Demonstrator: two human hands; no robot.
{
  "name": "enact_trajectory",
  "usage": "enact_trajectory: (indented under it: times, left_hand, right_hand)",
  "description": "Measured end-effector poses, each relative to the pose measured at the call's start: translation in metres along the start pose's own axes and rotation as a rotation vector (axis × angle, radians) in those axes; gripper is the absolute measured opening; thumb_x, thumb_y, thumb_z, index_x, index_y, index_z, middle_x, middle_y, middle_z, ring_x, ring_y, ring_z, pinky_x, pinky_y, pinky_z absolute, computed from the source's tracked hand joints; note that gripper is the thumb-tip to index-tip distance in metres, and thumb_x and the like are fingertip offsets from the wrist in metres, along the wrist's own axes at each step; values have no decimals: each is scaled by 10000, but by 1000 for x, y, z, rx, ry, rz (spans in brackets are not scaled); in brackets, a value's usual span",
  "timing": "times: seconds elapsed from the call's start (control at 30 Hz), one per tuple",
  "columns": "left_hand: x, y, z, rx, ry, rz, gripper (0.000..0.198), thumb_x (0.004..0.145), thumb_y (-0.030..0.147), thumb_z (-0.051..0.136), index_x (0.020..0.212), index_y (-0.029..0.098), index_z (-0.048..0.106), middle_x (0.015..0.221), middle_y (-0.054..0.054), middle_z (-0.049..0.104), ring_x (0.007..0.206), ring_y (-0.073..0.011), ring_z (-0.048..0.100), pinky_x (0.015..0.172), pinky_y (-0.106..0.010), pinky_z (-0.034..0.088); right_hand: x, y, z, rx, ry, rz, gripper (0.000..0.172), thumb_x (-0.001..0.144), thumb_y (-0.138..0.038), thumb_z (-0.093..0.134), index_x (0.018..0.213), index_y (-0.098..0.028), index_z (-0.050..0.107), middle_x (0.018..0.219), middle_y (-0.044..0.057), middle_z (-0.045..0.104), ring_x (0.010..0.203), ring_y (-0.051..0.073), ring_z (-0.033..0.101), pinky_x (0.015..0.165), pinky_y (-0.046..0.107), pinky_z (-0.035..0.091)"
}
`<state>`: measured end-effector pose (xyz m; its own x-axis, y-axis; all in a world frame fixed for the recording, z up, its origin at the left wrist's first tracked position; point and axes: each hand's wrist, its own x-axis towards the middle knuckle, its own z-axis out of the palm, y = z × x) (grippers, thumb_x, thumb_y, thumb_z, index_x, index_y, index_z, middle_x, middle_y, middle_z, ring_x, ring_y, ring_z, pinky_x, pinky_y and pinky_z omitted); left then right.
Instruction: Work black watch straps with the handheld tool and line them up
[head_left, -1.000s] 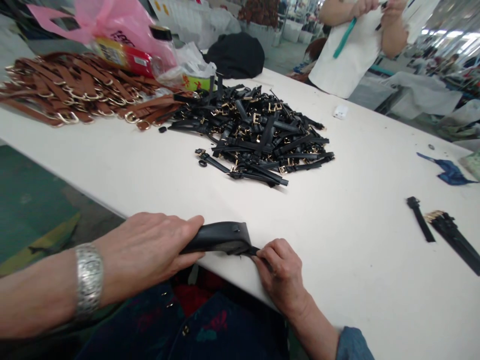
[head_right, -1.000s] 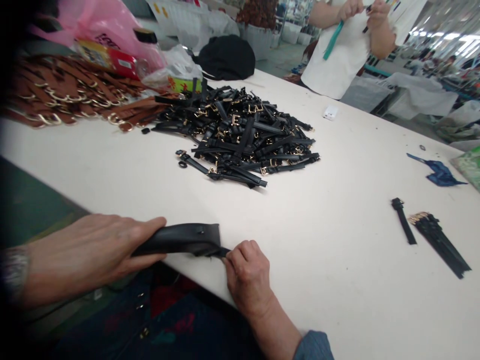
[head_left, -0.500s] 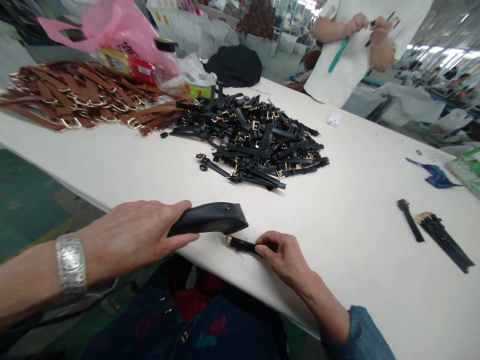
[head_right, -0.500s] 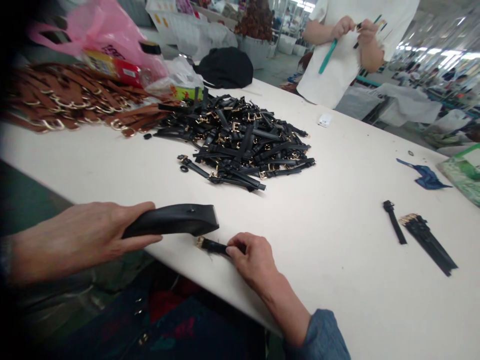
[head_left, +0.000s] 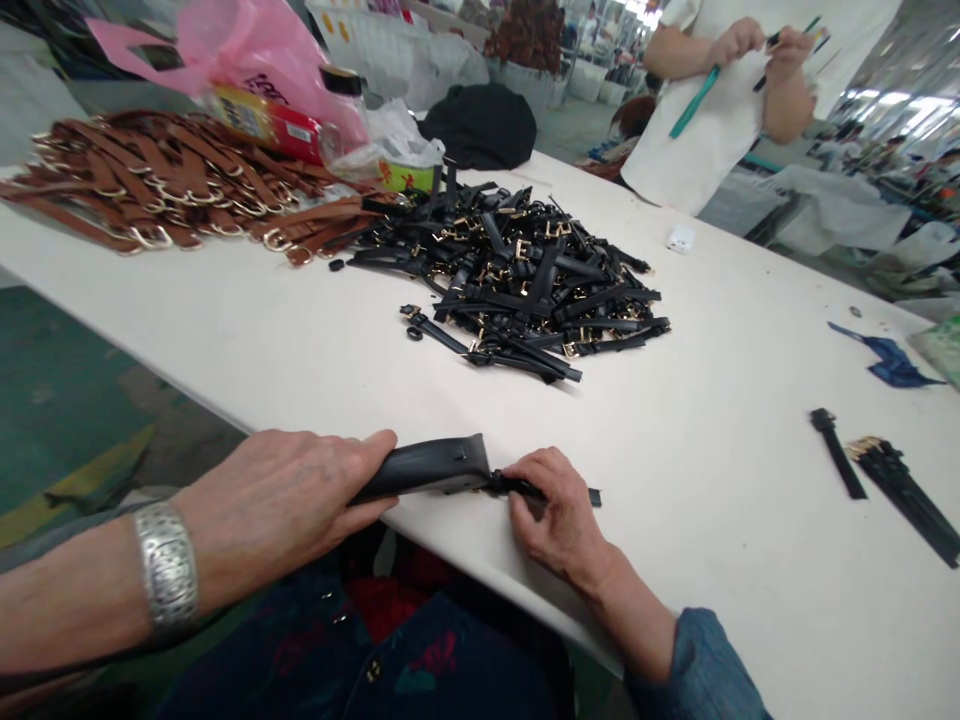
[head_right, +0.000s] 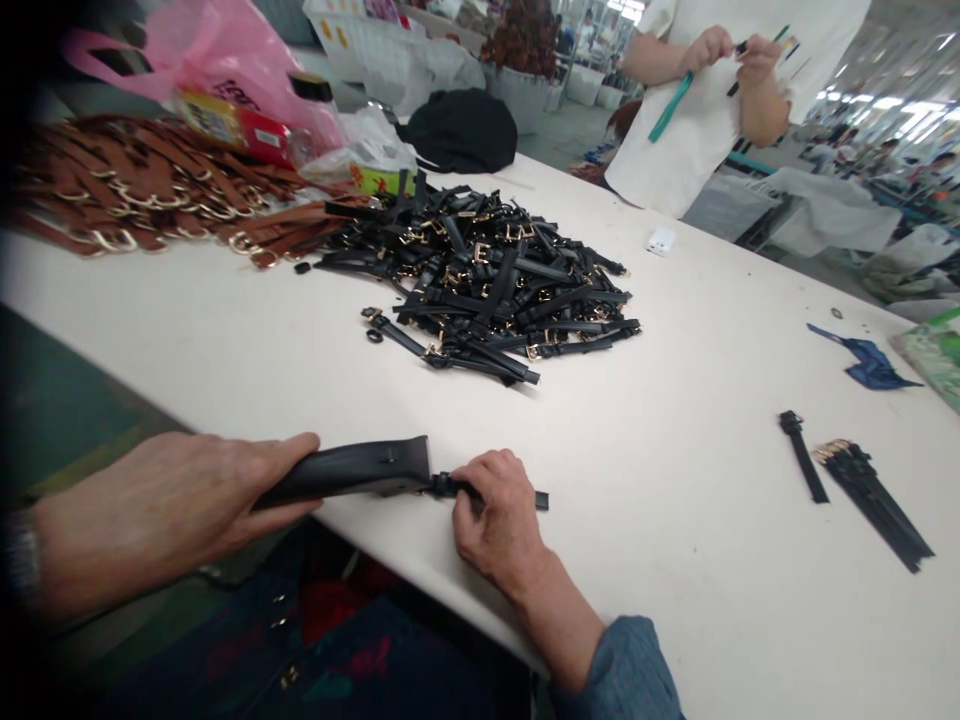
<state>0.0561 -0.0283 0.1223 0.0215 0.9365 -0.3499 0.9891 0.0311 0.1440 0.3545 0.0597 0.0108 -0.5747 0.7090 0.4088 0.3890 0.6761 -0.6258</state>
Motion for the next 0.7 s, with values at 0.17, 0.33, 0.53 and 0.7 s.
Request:
enact_trajectory:
  times: [0.17, 0.33, 0.53, 0.7]
  left_hand:
    - [4, 8, -5, 82, -23, 6, 254, 990, 488, 528, 1016, 276, 665, 777, -118, 793, 738, -374, 777, 649, -439, 446]
    - [-2, -2, -5, 30, -28, 27, 211, 1002, 458, 574, 1016, 275, 678, 791, -80, 802, 740, -328, 768, 654, -399, 421]
    - [-9, -4, -7, 24, -64, 24, 224, 1037, 440, 545, 991, 273, 686, 757, -10, 770, 681, -256, 706, 642, -355, 361]
    - [2, 9, -12, 53, -33, 70, 177, 1038, 408, 558, 1032, 277, 676, 861, -65, 834, 767, -290, 760, 659, -376, 400]
  right_hand:
    - [8, 3, 4, 47, -81, -42, 144, 987, -157, 736, 1043, -233, 845, 900, 63, 803, 836, 231, 750, 767, 341, 592]
    - [10, 10, 7, -46, -154, -67, 146, 1059, -165, 733, 954, -242, 799, 873, 47, 790, 812, 199, 747, 756, 289, 575]
    - [15, 8, 7, -168, -190, -63, 178, 1091, -191, 689, 929, -243, 742, 874, 37, 757, 788, 188, 699, 726, 275, 526]
    - [17, 8, 9, -146, -203, 32, 174, 1078, -174, 661, 938, -255, 726, 884, 14, 756, 801, 181, 701, 736, 269, 505]
